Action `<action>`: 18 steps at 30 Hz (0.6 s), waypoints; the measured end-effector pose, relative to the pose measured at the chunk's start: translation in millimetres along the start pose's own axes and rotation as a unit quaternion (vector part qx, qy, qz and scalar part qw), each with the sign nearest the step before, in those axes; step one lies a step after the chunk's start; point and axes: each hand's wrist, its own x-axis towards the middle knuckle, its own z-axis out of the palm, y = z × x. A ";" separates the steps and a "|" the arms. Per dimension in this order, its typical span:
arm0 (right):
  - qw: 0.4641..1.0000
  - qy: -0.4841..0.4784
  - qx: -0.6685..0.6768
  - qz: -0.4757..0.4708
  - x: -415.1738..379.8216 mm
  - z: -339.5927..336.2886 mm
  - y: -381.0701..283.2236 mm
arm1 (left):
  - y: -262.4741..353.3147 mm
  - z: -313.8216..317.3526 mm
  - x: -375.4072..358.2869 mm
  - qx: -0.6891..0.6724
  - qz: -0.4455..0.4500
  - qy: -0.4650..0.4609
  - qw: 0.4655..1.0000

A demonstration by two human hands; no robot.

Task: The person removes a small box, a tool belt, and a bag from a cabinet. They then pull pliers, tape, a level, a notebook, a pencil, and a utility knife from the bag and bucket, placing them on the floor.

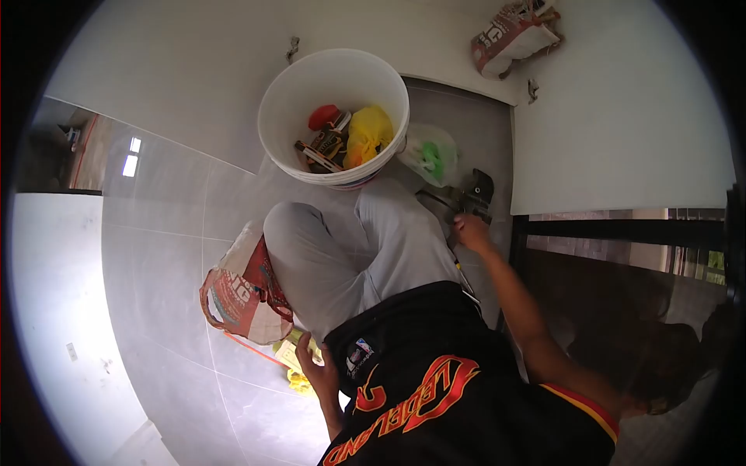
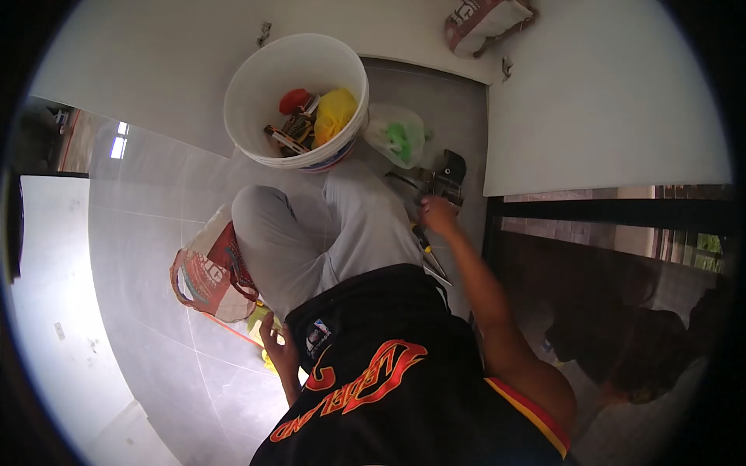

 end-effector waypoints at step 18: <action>0.970 0.099 -0.208 -0.076 77.9 -60.5 -50.6 | 50.2 55.7 17.6 0.021 0.028 0.149 0.988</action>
